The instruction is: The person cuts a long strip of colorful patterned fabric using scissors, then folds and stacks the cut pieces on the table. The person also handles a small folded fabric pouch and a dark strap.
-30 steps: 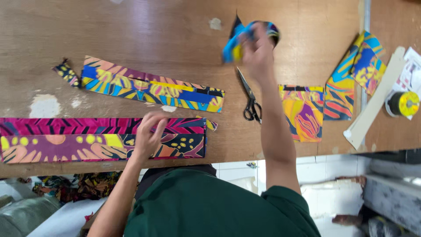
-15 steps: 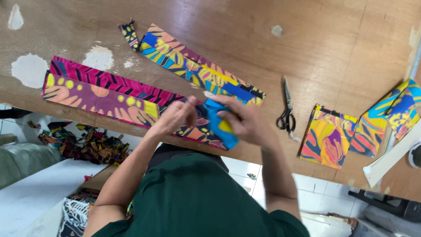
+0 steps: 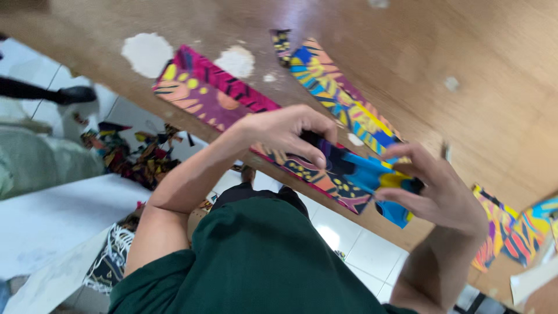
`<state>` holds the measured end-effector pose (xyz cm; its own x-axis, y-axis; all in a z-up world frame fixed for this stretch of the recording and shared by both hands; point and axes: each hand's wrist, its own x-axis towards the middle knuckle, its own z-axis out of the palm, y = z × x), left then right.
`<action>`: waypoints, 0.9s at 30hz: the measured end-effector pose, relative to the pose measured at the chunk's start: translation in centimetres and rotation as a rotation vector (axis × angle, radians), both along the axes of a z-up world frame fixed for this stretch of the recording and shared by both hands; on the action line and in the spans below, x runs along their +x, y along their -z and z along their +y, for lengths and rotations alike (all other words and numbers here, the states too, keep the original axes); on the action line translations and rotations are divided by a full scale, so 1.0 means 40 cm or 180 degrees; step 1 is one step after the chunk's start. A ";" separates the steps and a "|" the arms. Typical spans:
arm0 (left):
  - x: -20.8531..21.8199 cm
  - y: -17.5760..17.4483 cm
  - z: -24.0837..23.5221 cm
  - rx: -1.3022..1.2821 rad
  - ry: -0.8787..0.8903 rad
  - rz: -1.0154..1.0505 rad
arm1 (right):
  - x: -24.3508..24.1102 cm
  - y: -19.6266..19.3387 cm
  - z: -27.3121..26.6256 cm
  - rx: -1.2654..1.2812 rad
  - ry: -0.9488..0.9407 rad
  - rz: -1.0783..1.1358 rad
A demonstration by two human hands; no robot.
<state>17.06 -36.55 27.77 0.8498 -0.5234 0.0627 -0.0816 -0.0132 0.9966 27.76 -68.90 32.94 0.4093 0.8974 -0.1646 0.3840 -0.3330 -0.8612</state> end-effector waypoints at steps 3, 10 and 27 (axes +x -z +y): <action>-0.083 -0.029 0.165 0.0411 -0.0509 -0.0587 | -0.024 0.071 -0.018 -0.0363 0.0039 -0.0116; -0.238 -0.032 0.415 0.3037 -0.1049 -0.0457 | -0.081 0.177 -0.087 -0.1112 0.1253 -0.0495; -0.327 0.532 0.962 0.2576 -0.2391 0.1498 | -0.112 0.808 -0.298 -0.1274 0.2454 0.0934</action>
<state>3.96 1.94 6.48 0.8109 0.3685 -0.4545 0.5848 -0.5377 0.6074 23.28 -80.81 0.63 0.7639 0.2467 -0.5963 -0.2842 -0.7010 -0.6541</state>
